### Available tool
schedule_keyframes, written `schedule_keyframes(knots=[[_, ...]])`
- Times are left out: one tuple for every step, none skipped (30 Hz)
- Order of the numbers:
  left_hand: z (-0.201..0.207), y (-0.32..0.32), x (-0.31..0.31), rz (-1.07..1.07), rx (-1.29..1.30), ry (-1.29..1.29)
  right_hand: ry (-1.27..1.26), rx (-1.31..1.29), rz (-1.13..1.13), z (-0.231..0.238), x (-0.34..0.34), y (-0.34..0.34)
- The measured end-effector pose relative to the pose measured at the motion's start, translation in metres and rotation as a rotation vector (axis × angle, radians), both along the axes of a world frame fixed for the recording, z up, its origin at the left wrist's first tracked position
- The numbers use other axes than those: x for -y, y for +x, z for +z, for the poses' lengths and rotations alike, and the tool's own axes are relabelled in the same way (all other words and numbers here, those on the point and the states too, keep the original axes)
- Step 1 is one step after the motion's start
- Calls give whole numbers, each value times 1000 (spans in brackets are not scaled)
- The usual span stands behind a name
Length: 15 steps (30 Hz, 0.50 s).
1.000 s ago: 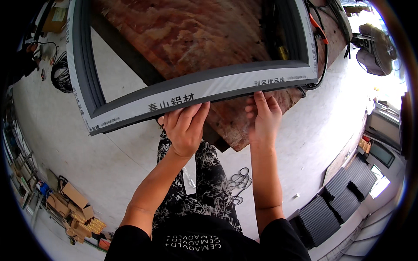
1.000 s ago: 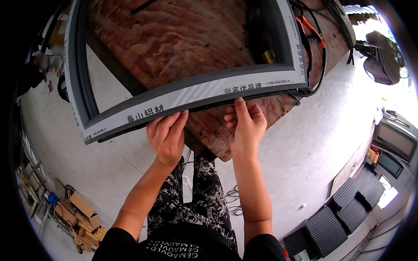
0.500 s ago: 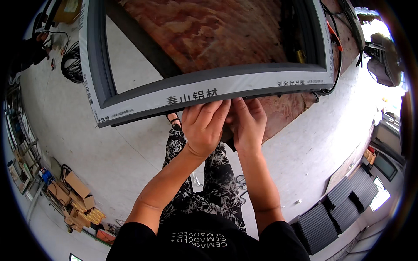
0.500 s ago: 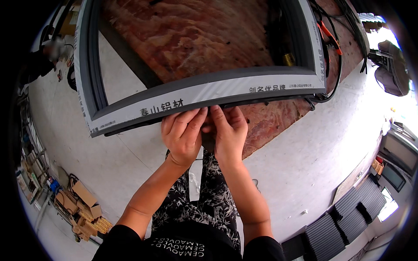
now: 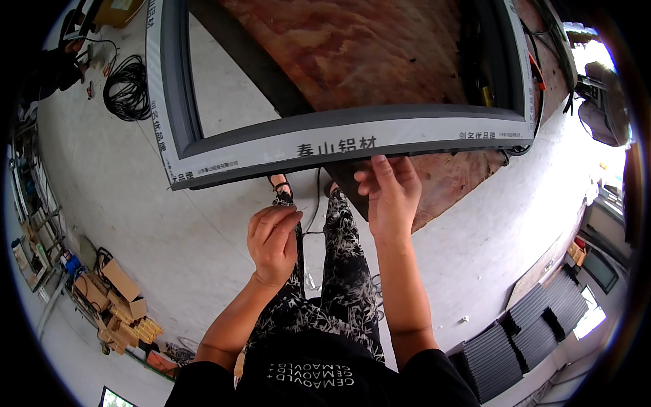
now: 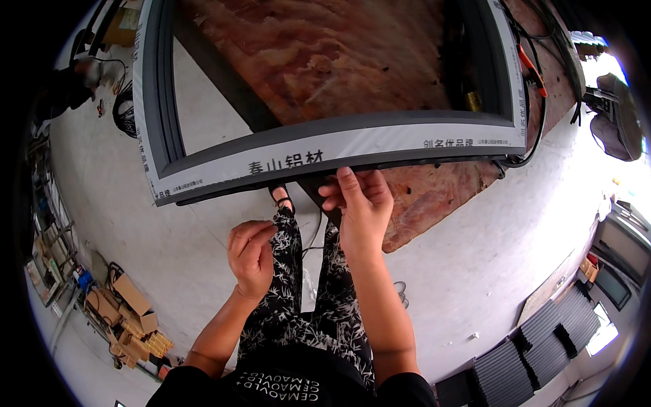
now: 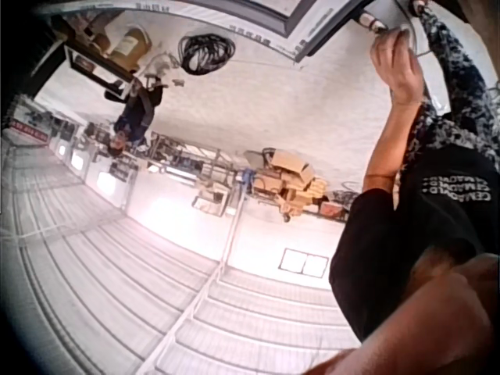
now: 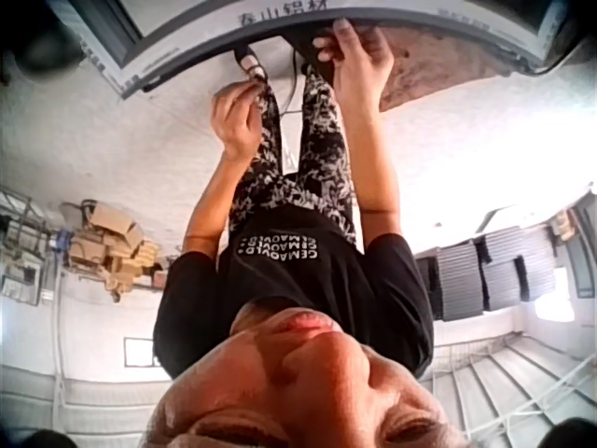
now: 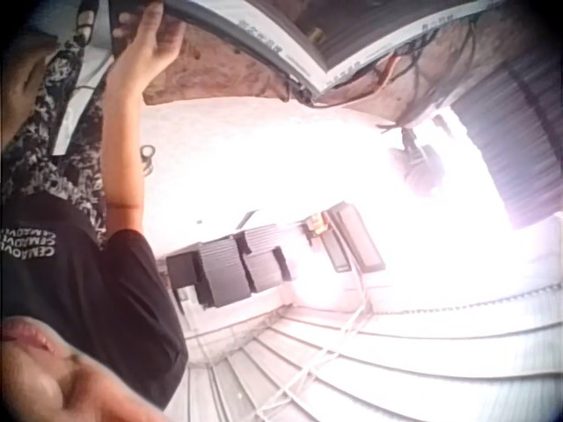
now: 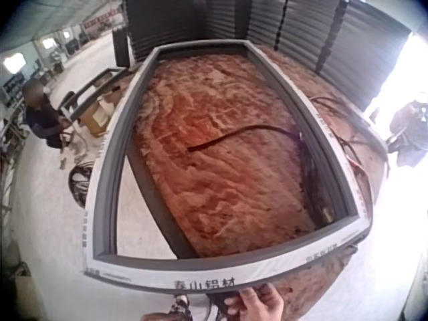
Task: The person installs a black rubber seal into the groove of a metal window frame by hand, pressing the seal into place around the edges and using pliers to cut the seal at the corners.
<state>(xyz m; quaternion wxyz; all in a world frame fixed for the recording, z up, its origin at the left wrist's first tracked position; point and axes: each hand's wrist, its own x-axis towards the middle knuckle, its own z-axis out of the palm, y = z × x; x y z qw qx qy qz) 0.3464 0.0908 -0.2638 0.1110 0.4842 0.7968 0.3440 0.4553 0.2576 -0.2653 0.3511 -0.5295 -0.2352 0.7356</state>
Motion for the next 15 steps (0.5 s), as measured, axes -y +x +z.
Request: schedule_keyframes(knots=[[0,-1,3,7,21,-13,-19,-3,0,3,1,-4],[0,-2,6,14,43,-25,-37,-5,0,7,3,-9],[-1,-2,9,21,64,-38,-56,-8,0,9,4,-12],[-1,-3,12,27,97,-55,-21,-23,58,3,6,-10],[-2,-3,14,33,129,-72,-4,-8,48,1,7,-8],[-2,-3,16,39,161,-90,12,6,38,1,8,-8],[-4,-3,20,40,183,-125,25,15,28,0,10,-10],[-6,-2,26,42,205,-160,13,-11,3,0,9,-10],[-8,-3,32,44,227,-195,11,-11,7,0,11,-14],[-11,-4,37,25,259,-251,11,-7,9,2,13,-16],[-14,-6,45,18,268,-297,11,-2,10,3,14,-18],[-17,-9,53,11,277,-343,13,21,46,-1,13,-14],[-21,-11,62,3,286,-388,16,19,37,-1,14,-15],[-24,-13,69,-5,295,-428,18,18,28,0,14,-16],[-27,-15,75,6,311,-437,21,16,18,1,15,-18]])
